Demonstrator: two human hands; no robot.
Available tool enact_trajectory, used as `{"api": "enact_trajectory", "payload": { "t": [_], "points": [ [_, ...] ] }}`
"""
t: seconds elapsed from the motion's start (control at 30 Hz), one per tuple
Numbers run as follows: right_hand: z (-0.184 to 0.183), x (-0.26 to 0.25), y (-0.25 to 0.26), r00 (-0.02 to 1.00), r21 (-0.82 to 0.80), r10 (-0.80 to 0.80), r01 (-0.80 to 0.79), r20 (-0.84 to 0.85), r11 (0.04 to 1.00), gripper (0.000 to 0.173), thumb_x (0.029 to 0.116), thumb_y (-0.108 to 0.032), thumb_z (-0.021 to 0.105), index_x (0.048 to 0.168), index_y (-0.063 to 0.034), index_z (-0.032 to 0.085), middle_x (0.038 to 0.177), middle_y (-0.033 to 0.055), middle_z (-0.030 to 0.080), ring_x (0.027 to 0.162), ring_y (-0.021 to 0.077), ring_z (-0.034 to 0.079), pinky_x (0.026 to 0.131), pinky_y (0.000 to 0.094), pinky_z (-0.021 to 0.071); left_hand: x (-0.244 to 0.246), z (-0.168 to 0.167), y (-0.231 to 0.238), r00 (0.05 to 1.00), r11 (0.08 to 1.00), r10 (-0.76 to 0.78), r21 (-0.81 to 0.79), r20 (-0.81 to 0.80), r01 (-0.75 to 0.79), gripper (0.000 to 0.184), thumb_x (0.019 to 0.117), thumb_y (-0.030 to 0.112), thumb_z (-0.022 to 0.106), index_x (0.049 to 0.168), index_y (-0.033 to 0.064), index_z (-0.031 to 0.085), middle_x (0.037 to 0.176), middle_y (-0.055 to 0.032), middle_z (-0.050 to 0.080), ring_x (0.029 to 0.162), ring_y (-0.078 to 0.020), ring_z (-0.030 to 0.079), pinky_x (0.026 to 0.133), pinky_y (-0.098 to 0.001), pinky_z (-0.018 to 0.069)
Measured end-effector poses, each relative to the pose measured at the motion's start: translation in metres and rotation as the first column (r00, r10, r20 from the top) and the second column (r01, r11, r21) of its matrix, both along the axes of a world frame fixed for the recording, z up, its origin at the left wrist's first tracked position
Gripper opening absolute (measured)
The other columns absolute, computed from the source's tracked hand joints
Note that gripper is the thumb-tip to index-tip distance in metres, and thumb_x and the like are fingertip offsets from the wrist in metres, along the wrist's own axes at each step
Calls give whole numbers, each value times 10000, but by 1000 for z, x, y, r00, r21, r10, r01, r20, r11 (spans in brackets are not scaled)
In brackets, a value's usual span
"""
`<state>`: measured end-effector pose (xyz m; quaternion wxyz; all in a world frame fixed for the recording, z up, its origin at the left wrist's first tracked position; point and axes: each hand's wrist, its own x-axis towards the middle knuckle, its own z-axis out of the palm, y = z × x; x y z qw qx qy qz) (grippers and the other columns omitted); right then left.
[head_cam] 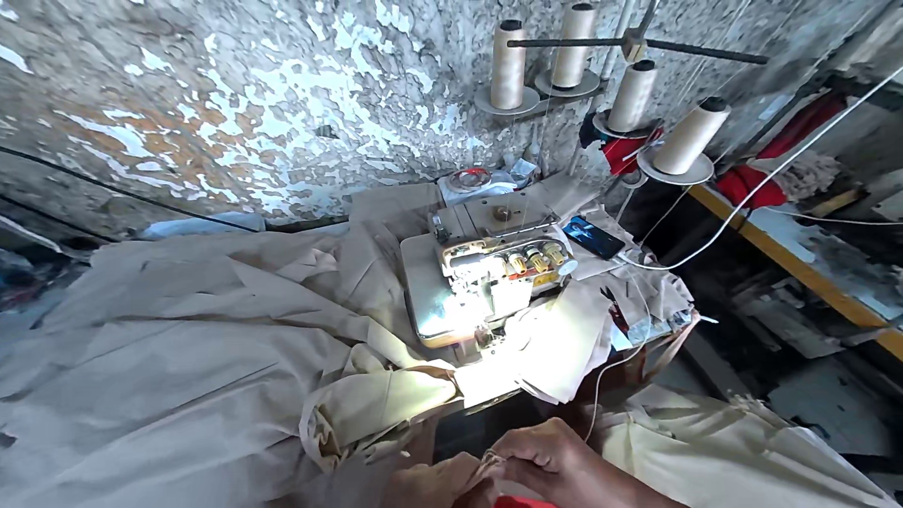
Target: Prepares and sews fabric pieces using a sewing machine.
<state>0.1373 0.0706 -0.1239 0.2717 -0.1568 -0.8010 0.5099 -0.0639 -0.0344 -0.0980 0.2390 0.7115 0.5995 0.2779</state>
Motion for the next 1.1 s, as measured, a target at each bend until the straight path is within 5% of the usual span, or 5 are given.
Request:
{"api": "enact_trajectory", "payload": {
  "t": [0.23, 0.77, 0.93, 1.1],
  "points": [
    [-5, 3, -5, 997, 86, -74, 73, 8, 994, 236, 1046, -185, 579, 1050, -2, 727, 903, 118, 759, 823, 129, 729, 730, 274, 578, 7, -7, 4, 998, 999, 54, -6, 39, -54, 232, 973, 238, 649, 907, 45, 759, 739, -85, 728, 636, -197, 698, 568, -412, 552],
    [-2, 8, 1, 996, 49, 21, -25, 84, 999, 243, 1054, -165, 555, 999, 13, 711, 736, 124, 685, 641, 158, 643, 597, 297, 517, 2, -5, 2, 999, 1000, 30, -3, 30, -30, 213, 988, 168, 599, 941, 26, 751, 780, -101, 730, 643, -210, 690, 573, -404, 548],
    [0, 10, 7, 986, -134, 161, -155, 33, 979, 187, 1013, -74, 596, 970, 68, 710, 770, 124, 694, 678, 50, 621, 649, 176, 492, -9, -6, -3, 998, 996, -43, -75, 41, 46, 234, 987, 216, 620, 906, 34, 744, 775, -103, 721, 647, -236, 696, 570, -453, 553],
    [-1, -6, 8, 947, -202, 321, -313, 8, 928, 204, 1027, -110, 583, 971, 61, 679, 789, 87, 660, 692, -18, 561, 649, 112, 448, -39, 11, -21, 966, 949, -84, -275, 244, 152, 285, 1038, 258, 587, 960, 17, 718, 743, -80, 663, 625, -138, 609, 588, -314, 513]
  ]
}}
